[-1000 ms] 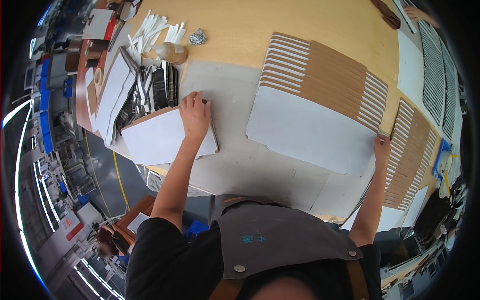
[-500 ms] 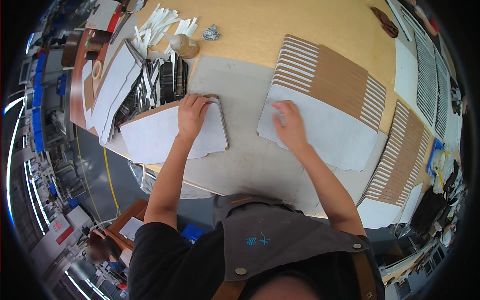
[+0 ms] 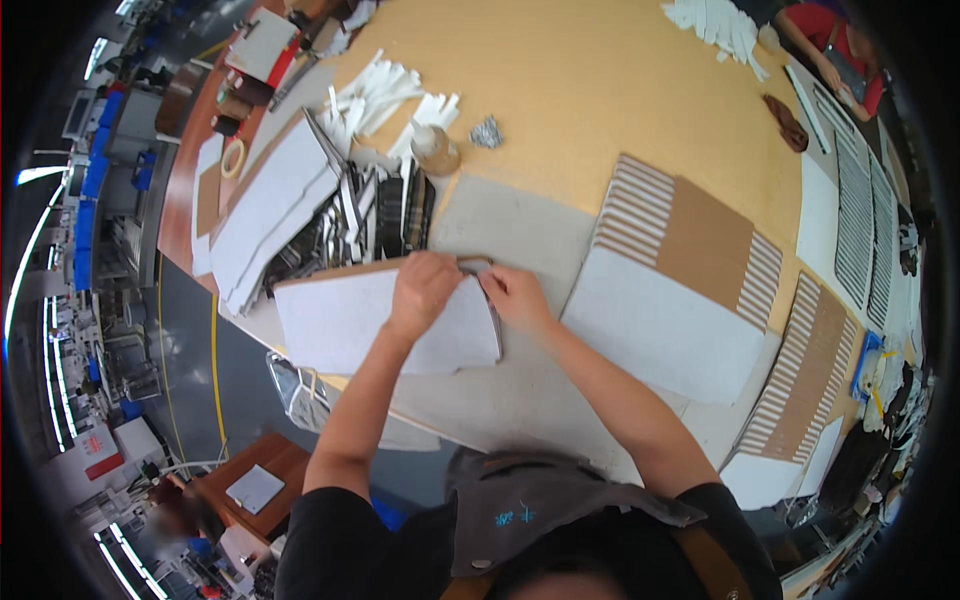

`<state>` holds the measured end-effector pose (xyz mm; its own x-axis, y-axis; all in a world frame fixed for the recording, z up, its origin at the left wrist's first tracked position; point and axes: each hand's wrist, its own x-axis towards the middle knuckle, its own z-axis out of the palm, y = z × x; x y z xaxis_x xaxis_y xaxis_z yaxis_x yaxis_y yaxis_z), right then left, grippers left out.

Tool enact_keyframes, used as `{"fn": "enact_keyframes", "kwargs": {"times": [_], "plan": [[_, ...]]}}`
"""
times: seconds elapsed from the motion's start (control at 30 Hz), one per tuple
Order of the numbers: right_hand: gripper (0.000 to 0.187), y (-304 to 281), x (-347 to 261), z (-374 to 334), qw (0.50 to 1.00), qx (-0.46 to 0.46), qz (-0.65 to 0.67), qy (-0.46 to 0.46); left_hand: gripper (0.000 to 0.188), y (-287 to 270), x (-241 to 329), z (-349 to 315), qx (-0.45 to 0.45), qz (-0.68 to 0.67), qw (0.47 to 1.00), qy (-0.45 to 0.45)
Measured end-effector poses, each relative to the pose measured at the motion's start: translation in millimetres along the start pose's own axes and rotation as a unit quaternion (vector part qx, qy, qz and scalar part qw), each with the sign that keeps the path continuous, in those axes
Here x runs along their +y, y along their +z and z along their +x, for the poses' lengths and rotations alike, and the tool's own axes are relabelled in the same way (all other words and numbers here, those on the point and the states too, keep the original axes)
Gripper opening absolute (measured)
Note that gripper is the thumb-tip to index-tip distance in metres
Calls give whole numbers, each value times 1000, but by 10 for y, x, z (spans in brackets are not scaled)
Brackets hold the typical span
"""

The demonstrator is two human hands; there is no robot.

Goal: The recorder is aligning and stacking precut leather or fabric panels at a workshop table.

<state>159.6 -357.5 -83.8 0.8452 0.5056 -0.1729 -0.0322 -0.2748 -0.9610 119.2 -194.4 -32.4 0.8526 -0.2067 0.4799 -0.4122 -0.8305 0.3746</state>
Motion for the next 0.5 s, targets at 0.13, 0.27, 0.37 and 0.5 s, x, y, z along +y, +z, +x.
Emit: {"fn": "enact_keyframes", "kwargs": {"times": [0.13,0.27,0.37,0.5], "plan": [[28,35,-140,-35,1000,7,-1,-6,17,42,26,-77,22,10,999,-33],[31,88,44,-12,994,-15,97,48,19,31,69,-102,48,34,998,-22],[28,48,105,16,982,-46,158,94,20,42,33,-109,43,3,997,-57],[26,33,-74,-6,974,-60,198,93,26,35,72,-39,-20,-29,993,-109]]}}
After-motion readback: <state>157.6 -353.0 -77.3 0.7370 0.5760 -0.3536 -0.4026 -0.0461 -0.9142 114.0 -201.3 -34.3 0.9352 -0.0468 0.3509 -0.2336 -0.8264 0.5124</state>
